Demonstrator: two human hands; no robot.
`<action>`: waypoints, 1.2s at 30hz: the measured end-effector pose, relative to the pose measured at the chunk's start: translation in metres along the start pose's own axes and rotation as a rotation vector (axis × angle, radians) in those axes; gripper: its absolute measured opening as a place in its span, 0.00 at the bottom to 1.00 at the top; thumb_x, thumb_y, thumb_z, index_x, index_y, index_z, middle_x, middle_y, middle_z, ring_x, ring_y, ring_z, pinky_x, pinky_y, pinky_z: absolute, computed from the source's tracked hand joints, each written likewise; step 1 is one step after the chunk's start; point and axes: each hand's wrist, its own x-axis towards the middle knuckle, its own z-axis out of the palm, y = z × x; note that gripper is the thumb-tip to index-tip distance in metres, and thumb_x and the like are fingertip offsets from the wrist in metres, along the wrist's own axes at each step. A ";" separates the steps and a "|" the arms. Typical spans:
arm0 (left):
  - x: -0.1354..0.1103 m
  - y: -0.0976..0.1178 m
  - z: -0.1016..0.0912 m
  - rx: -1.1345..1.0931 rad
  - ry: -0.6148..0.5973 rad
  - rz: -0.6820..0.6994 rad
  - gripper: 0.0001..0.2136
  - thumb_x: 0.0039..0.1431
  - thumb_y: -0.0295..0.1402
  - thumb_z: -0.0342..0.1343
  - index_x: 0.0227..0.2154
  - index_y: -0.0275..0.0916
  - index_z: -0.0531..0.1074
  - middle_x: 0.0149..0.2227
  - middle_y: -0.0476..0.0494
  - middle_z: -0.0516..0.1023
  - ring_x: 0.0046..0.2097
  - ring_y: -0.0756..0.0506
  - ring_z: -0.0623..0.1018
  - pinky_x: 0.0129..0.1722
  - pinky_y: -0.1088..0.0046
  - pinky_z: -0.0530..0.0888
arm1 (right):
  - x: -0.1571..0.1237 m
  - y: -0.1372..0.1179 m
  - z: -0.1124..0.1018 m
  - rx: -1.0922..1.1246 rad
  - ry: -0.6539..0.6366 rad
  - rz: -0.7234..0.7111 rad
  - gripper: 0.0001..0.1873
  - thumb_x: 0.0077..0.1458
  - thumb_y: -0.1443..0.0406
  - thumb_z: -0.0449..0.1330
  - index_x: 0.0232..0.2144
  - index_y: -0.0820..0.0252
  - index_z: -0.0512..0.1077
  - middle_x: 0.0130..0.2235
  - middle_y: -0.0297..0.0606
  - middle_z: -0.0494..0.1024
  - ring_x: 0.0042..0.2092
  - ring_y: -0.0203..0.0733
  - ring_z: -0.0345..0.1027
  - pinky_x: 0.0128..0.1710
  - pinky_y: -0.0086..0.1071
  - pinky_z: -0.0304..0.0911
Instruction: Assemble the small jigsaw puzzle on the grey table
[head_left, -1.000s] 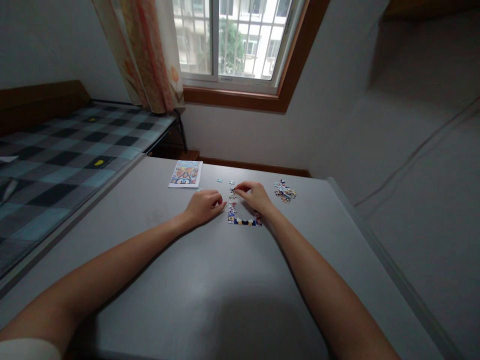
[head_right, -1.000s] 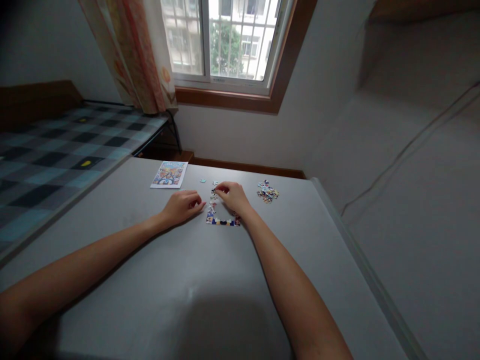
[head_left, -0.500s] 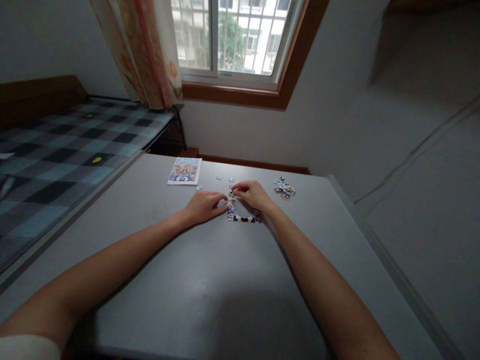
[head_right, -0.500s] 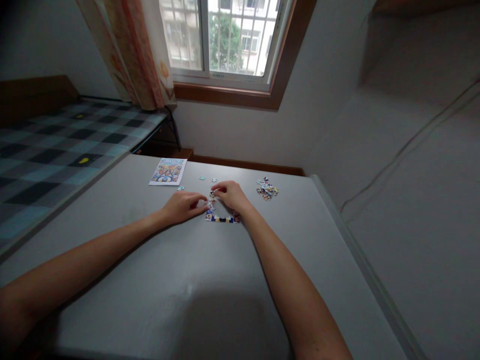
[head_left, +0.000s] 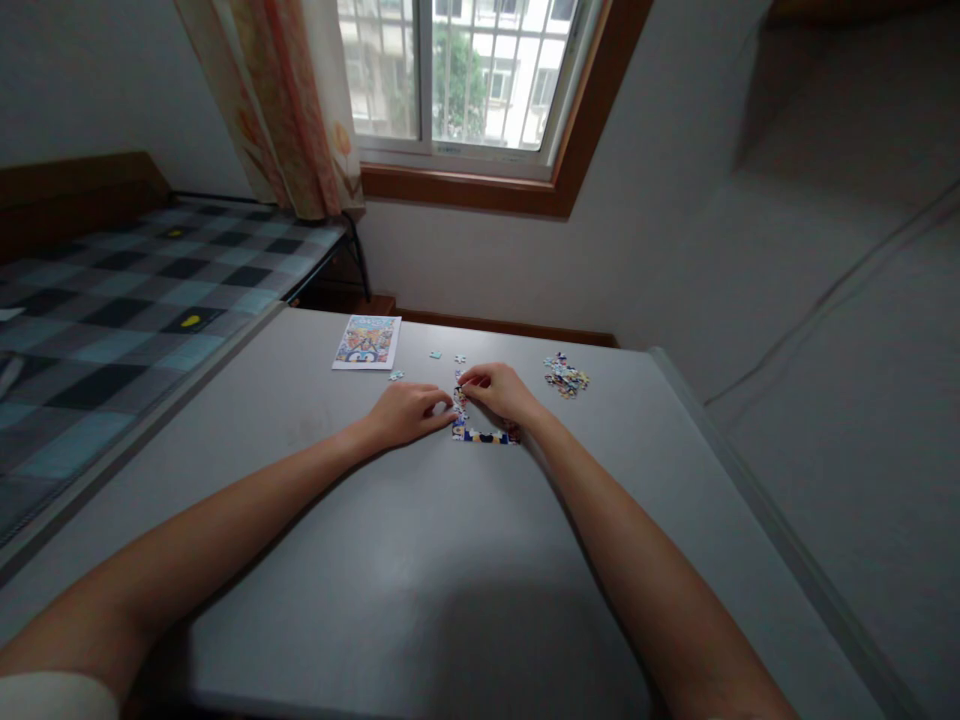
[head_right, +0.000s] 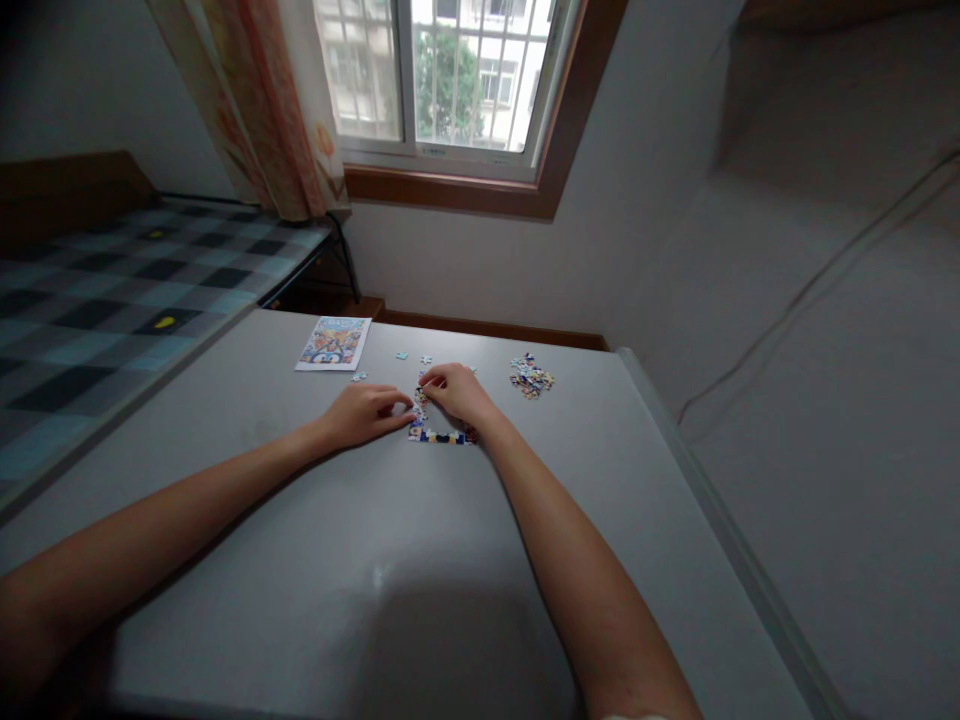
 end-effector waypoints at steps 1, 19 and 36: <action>0.000 0.000 0.000 -0.001 -0.001 -0.002 0.15 0.63 0.45 0.53 0.36 0.40 0.78 0.27 0.48 0.77 0.27 0.51 0.72 0.29 0.75 0.62 | 0.000 0.000 0.001 -0.007 -0.005 0.002 0.09 0.52 0.74 0.62 0.35 0.64 0.80 0.31 0.40 0.82 0.32 0.36 0.72 0.33 0.26 0.64; 0.000 0.001 -0.001 0.004 -0.009 -0.002 0.14 0.62 0.44 0.54 0.37 0.40 0.77 0.26 0.49 0.77 0.27 0.51 0.72 0.29 0.76 0.62 | -0.002 -0.004 0.005 -0.212 0.042 -0.038 0.13 0.51 0.71 0.64 0.41 0.61 0.78 0.35 0.38 0.79 0.33 0.36 0.69 0.37 0.29 0.63; -0.001 0.002 -0.002 0.028 0.020 -0.016 0.14 0.63 0.40 0.52 0.43 0.39 0.77 0.28 0.47 0.79 0.27 0.50 0.74 0.29 0.75 0.64 | 0.001 0.005 -0.005 -0.202 0.076 -0.147 0.15 0.56 0.73 0.58 0.44 0.60 0.78 0.41 0.40 0.81 0.38 0.38 0.73 0.45 0.32 0.65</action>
